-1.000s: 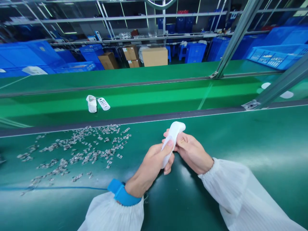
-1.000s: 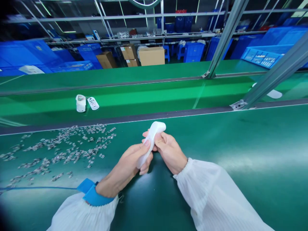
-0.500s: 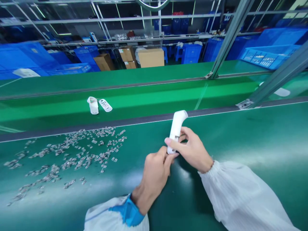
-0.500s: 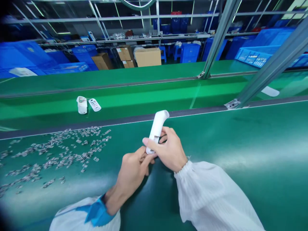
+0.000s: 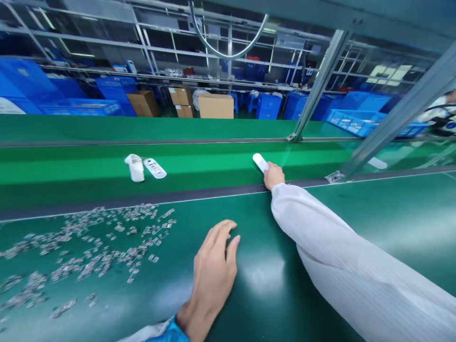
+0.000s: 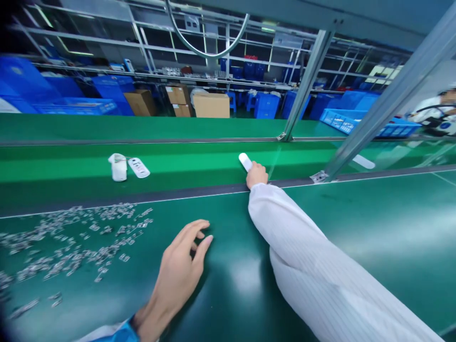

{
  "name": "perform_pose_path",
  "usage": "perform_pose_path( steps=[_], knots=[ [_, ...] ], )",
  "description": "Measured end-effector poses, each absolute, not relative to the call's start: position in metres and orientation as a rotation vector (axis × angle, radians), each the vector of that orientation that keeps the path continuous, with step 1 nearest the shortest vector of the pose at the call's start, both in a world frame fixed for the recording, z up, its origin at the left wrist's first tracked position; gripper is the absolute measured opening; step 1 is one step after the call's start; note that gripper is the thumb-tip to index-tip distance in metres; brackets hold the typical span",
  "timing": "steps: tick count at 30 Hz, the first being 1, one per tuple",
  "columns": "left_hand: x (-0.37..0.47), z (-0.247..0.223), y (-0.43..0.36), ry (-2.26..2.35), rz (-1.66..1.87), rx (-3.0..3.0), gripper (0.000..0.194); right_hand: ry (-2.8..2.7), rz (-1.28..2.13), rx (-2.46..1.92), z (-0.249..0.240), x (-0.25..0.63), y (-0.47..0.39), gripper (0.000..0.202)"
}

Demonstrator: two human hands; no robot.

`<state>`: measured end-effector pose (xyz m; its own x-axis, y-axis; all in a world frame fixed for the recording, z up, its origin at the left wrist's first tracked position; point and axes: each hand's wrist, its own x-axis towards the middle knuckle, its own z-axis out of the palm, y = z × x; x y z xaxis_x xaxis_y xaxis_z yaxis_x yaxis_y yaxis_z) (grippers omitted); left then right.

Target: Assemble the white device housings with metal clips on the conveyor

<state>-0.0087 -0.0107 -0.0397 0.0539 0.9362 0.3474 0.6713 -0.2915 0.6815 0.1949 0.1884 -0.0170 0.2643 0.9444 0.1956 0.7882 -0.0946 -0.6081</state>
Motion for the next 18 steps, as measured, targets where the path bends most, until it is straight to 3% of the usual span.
perform_pose_path(
  steps=[5,8,13,18],
  knots=[
    [-0.012,-0.027,-0.019,1.722,1.181,1.971,0.028,-1.429,0.145,-1.876,-0.04,0.194,0.147,0.054],
    [-0.027,-0.018,0.002,1.804,1.102,1.796,0.023,-1.558,-0.043,-1.596,-0.055,0.19,0.109,0.044],
    [-0.087,0.002,0.095,2.112,1.014,1.512,0.012,-1.659,0.083,-1.419,-0.058,0.171,0.047,0.028],
    [-0.139,0.021,0.16,2.333,1.094,1.122,0.038,-1.654,0.219,-1.41,-0.054,0.163,0.038,0.021]
  ],
)
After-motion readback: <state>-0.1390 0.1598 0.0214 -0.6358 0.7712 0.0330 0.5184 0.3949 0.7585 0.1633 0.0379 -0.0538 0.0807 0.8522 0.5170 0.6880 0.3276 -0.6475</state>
